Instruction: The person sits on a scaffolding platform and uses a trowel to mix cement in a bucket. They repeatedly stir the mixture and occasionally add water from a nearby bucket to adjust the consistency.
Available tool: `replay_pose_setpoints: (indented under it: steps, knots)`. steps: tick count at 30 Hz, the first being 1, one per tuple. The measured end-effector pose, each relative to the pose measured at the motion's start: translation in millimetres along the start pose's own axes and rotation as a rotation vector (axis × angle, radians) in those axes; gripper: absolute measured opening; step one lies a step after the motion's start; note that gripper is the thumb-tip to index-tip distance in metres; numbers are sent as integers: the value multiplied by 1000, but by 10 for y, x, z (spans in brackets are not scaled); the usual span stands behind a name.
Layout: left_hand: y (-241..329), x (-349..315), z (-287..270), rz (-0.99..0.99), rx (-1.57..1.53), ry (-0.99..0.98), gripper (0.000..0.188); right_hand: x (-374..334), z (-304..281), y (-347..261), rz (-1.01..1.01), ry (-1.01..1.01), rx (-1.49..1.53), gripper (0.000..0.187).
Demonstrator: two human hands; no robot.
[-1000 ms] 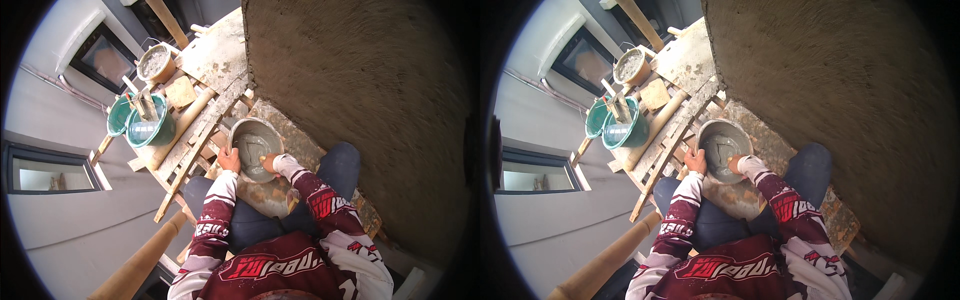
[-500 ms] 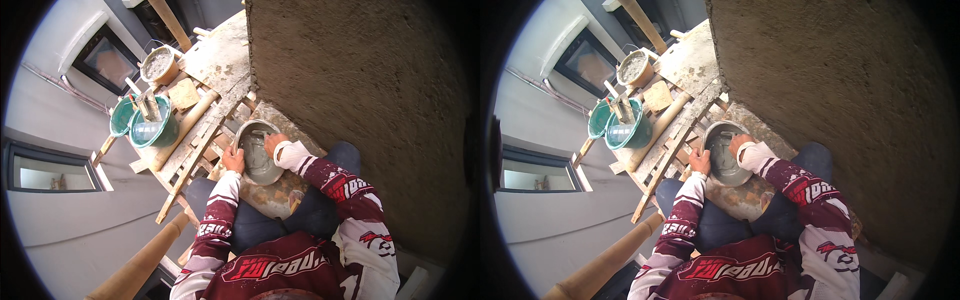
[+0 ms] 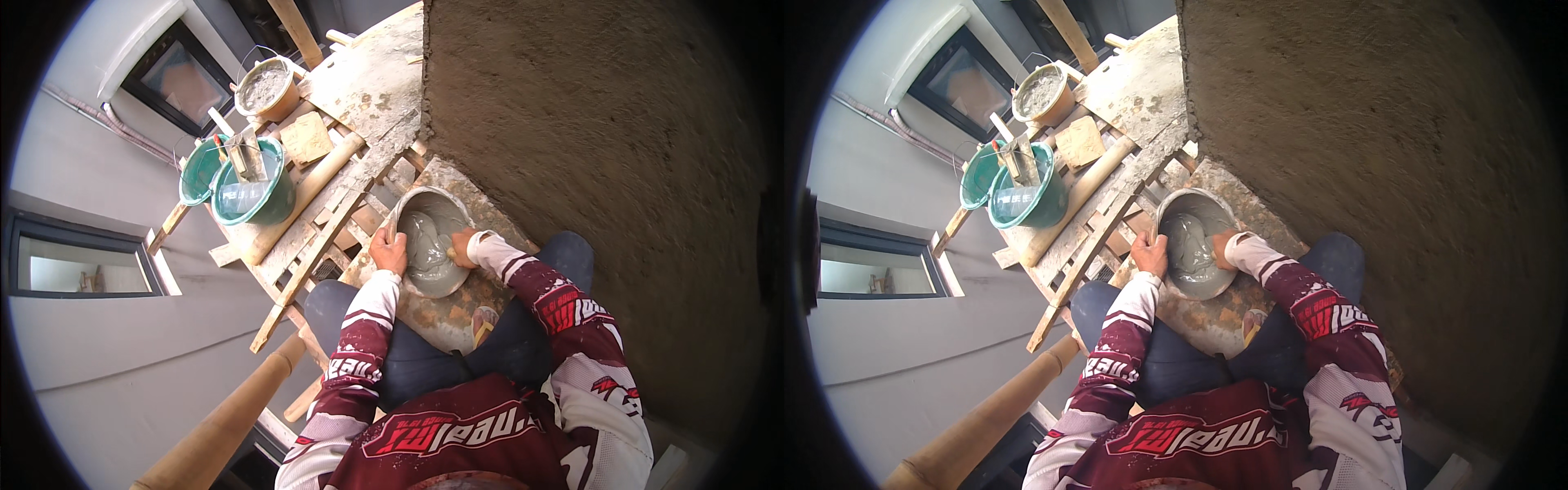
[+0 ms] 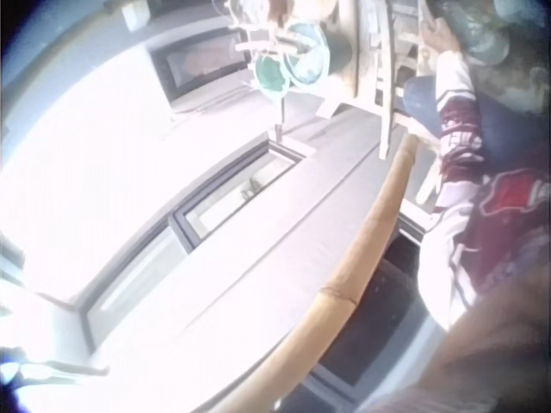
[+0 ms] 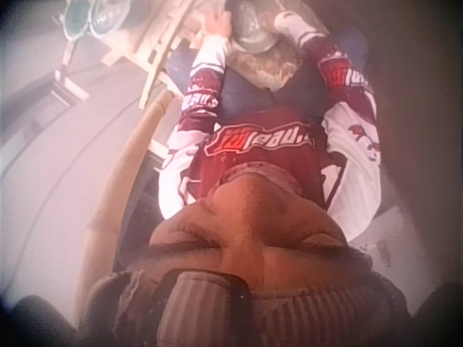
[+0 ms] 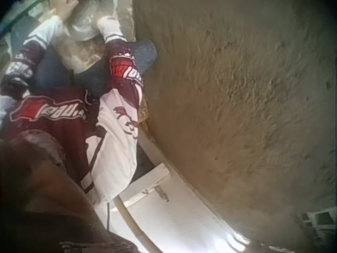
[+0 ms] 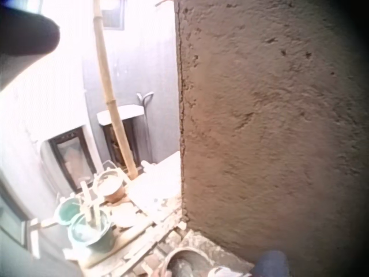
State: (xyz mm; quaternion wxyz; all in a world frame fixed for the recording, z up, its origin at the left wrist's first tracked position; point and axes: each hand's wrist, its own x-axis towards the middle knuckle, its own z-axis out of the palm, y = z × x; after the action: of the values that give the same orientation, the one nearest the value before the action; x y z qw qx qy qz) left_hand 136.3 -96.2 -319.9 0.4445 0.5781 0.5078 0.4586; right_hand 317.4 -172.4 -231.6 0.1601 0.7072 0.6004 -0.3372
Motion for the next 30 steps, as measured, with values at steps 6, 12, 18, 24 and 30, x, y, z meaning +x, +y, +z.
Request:
replay_pose_setpoints:
  steps: [6, 12, 18, 24, 30]
  knots:
    - [68, -17, 24, -12, -17, -8, 27, -100, 73, -25, 24, -79, 62, 38]
    - [69, 8, 13, -7, -20, -29, 25, -192, 176, -172, 27, -49, 160, 36]
    - [105, -21, -10, -44, -22, -60, 23, -252, 312, -137, 33, -70, 290, 32]
    - [21, -22, -14, -67, -5, -98, 12, -346, 272, -225, -7, 0, 379, 33]
    - [-122, 13, -57, -68, -55, -52, 11, -250, 367, -333, 70, -125, 929, 31]
